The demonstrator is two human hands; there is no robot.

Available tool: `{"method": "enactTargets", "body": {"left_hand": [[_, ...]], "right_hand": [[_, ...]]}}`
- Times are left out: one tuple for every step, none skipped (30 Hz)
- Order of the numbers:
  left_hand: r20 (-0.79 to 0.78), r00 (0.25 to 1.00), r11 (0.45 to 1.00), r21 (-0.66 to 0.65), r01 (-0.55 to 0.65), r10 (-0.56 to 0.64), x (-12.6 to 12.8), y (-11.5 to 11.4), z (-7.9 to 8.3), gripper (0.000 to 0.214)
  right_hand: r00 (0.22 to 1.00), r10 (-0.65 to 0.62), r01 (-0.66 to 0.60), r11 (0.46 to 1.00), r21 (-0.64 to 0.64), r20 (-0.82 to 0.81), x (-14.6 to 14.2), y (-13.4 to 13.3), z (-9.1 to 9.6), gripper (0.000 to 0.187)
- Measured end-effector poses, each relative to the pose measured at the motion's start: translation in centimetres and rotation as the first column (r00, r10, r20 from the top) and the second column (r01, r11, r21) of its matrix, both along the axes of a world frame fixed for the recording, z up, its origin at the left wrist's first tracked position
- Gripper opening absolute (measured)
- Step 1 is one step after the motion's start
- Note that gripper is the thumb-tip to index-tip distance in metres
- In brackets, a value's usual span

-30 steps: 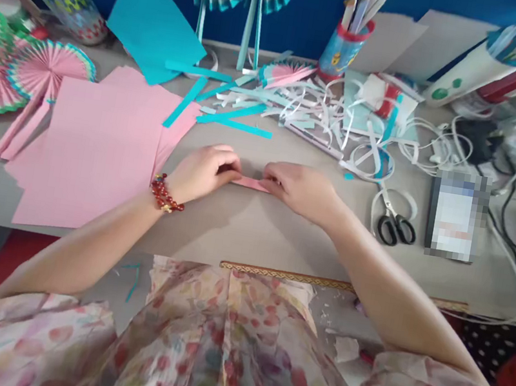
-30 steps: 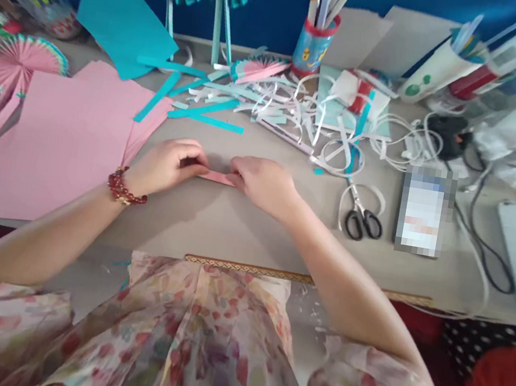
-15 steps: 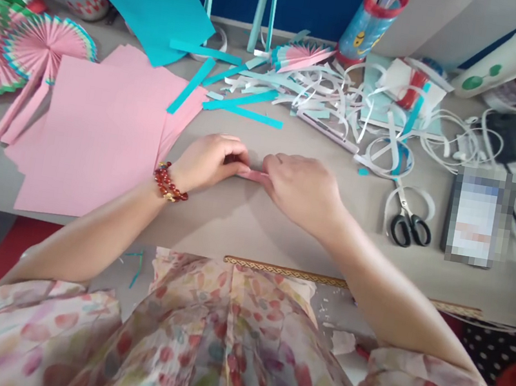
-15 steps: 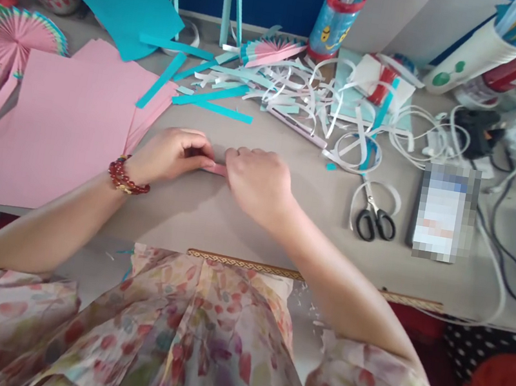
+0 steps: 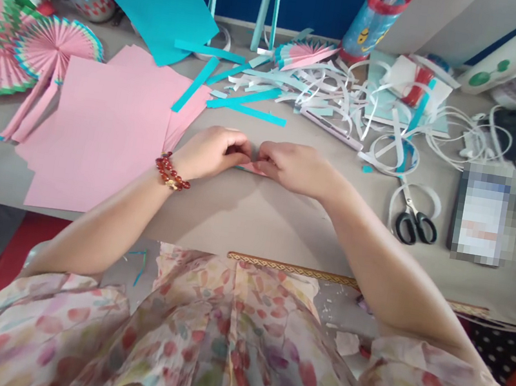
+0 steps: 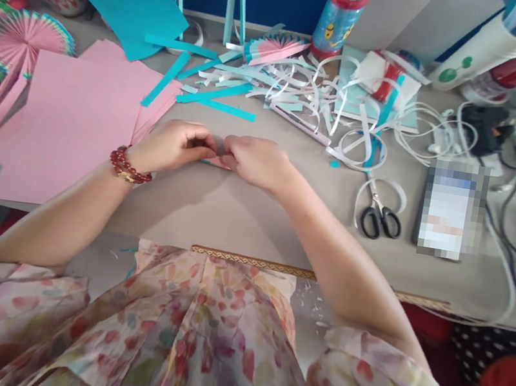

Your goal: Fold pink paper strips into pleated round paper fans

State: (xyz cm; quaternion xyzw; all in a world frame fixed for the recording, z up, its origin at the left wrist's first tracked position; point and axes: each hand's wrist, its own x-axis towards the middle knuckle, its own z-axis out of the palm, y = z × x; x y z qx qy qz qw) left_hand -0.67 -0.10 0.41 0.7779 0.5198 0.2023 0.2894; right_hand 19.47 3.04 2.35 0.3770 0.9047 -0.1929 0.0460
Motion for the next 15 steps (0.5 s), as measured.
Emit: {"method": "enactTargets", "body": {"left_hand": [[0.002, 1.0, 1.0, -0.008, -0.004, 0.004, 0.0, 0.0, -0.1, 0.018], [0.006, 1.0, 1.0, -0.017, -0.008, 0.008, 0.0, 0.0, -0.1, 0.018], [0.01, 1.0, 1.0, -0.026, -0.012, 0.012, 0.0, 0.1, -0.2, 0.018], [0.013, 1.0, 0.999, -0.032, -0.018, 0.019, 0.0, 0.1, -0.3, 0.018], [0.016, 1.0, 0.999, -0.035, -0.026, 0.026, 0.0, 0.1, -0.3, 0.018], [0.018, 0.999, 0.999, -0.036, -0.034, 0.035, 0.0, 0.1, -0.3, 0.018], [0.018, 0.999, 0.999, -0.037, -0.04, 0.041, 0.0, 0.1, -0.4, 0.017], [0.019, 0.999, 0.998, -0.037, -0.044, 0.045, 0.0, 0.1, -0.4, 0.017], [0.021, 0.999, 0.998, -0.039, -0.044, 0.045, 0.0, 0.1, -0.4, 0.017], [0.024, 0.999, 0.998, -0.04, -0.045, 0.046, -0.1, 0.2, -0.5, 0.016], [0.027, 0.999, 0.998, -0.038, -0.044, 0.045, -0.1, 0.2, -0.5, 0.016], [0.028, 0.999, 0.999, -0.032, -0.04, 0.041, -0.1, 0.3, -0.4, 0.016], [0.027, 0.999, 0.999, -0.022, -0.029, 0.03, -0.2, 0.3, -0.4, 0.016], [0.024, 1.0, 1.0, -0.011, -0.009, 0.009, -0.2, 0.3, -0.3, 0.017], [0.02, 1.0, 1.0, -0.001, 0.019, -0.019, -0.3, 0.3, -0.1, 0.019]], "right_hand": [[1.0, 0.009, -0.009, 1.0, -0.022, 0.004, -0.1, 0.2, 0.1, 0.028], [1.0, 0.016, -0.016, 0.999, -0.042, 0.008, -0.1, 0.5, 0.2, 0.028], [1.0, 0.024, -0.023, 0.998, -0.061, 0.009, -0.1, 0.7, 0.3, 0.028], [1.0, 0.03, -0.03, 0.997, -0.075, 0.008, -0.2, 0.8, 0.3, 0.028], [0.999, 0.035, -0.034, 0.996, -0.085, 0.005, -0.2, 1.0, 0.3, 0.029], [0.999, 0.037, -0.036, 0.995, -0.092, 0.003, -0.2, 1.1, 0.4, 0.029], [0.999, 0.036, -0.036, 0.995, -0.096, 0.004, -0.2, 1.2, 0.4, 0.03], [0.999, 0.036, -0.036, 0.994, -0.099, 0.005, -0.2, 1.2, 0.4, 0.03], [0.999, 0.035, -0.034, 0.994, -0.099, 0.008, -0.2, 1.3, 0.4, 0.03], [0.999, 0.031, -0.03, 0.995, -0.096, 0.008, -0.2, 1.3, 0.4, 0.03], [1.0, 0.027, -0.026, 0.996, -0.091, 0.008, -0.2, 1.2, 0.4, 0.03], [1.0, 0.023, -0.023, 0.996, -0.083, 0.005, -0.2, 1.2, 0.3, 0.03], [1.0, 0.02, -0.02, 0.997, -0.074, 0.001, -0.2, 1.1, 0.2, 0.03], [1.0, 0.02, -0.02, 0.998, -0.064, -0.004, -0.1, 1.0, 0.1, 0.03], [1.0, 0.021, -0.021, 0.998, -0.051, -0.012, 0.0, 0.8, 0.0, 0.03]]}}
